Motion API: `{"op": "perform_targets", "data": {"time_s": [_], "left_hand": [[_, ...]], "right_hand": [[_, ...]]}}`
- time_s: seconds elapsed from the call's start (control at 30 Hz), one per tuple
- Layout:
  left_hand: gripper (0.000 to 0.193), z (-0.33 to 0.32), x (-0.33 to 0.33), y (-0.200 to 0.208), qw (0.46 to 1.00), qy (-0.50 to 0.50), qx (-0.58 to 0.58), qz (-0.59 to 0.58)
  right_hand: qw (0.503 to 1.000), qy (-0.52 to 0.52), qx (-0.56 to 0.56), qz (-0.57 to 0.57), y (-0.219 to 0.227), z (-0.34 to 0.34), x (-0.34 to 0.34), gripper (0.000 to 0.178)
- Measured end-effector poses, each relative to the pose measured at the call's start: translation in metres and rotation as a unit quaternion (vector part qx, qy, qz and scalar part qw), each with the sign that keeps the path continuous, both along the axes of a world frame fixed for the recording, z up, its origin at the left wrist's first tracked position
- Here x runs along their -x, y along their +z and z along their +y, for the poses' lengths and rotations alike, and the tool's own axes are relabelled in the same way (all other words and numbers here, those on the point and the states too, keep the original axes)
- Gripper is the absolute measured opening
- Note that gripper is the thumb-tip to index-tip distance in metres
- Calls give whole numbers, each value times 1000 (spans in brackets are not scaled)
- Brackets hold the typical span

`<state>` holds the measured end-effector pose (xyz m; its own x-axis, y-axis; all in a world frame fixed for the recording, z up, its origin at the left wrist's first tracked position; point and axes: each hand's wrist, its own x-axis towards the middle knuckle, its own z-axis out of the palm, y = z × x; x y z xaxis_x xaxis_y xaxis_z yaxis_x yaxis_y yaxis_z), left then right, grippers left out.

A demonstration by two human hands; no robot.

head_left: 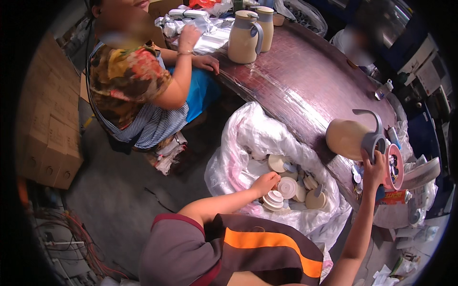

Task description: The person assembles beige kettles by attaching handles and lids, then securing them with rubber bands. They repeatedly pick up kettle bodies, fit components, and place finished units on the table. A coworker is visible across the table handling similar items.

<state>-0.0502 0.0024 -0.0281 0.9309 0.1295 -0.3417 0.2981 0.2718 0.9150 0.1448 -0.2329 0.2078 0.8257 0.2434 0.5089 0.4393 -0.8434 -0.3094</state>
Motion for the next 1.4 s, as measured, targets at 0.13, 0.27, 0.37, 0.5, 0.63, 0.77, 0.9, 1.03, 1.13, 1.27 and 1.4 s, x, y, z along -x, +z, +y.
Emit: {"op": "perform_targets", "data": {"time_s": [0.13,0.27,0.37,0.5,0.63,0.77,0.9,1.03,1.13,1.27,1.4], "left_hand": [[27,17,1,12,994,72,-58,-49],[27,48,8,70,981,127,-56,-138],[27,69,3,142,969,199,-78,-120],[40,56,21,247,964,-6,-190,-186],[32,13,25,260,933,-136,-312,-114],[17,33,17,249,963,47,-252,-79],[14,56,22,272,948,156,-230,-156],[16,60,20,263,930,135,-304,-155],[17,56,15,247,911,120,-366,-148],[15,60,14,243,903,94,-402,-119],[13,61,10,243,893,64,-421,-148]], "right_hand": [[906,82,-404,91,-8,-28,18,25],[794,84,-584,145,-15,-55,45,34],[772,208,-574,177,-35,-61,66,44],[856,354,-367,87,-24,-12,117,43],[864,363,-304,170,-46,4,136,40],[836,281,-427,200,-59,-2,111,42],[905,236,-218,279,-94,-6,105,53],[904,332,31,267,-154,50,144,51],[891,373,68,251,-184,72,177,50],[865,401,21,302,-183,61,171,54],[881,344,-8,325,-170,49,175,57]]}}
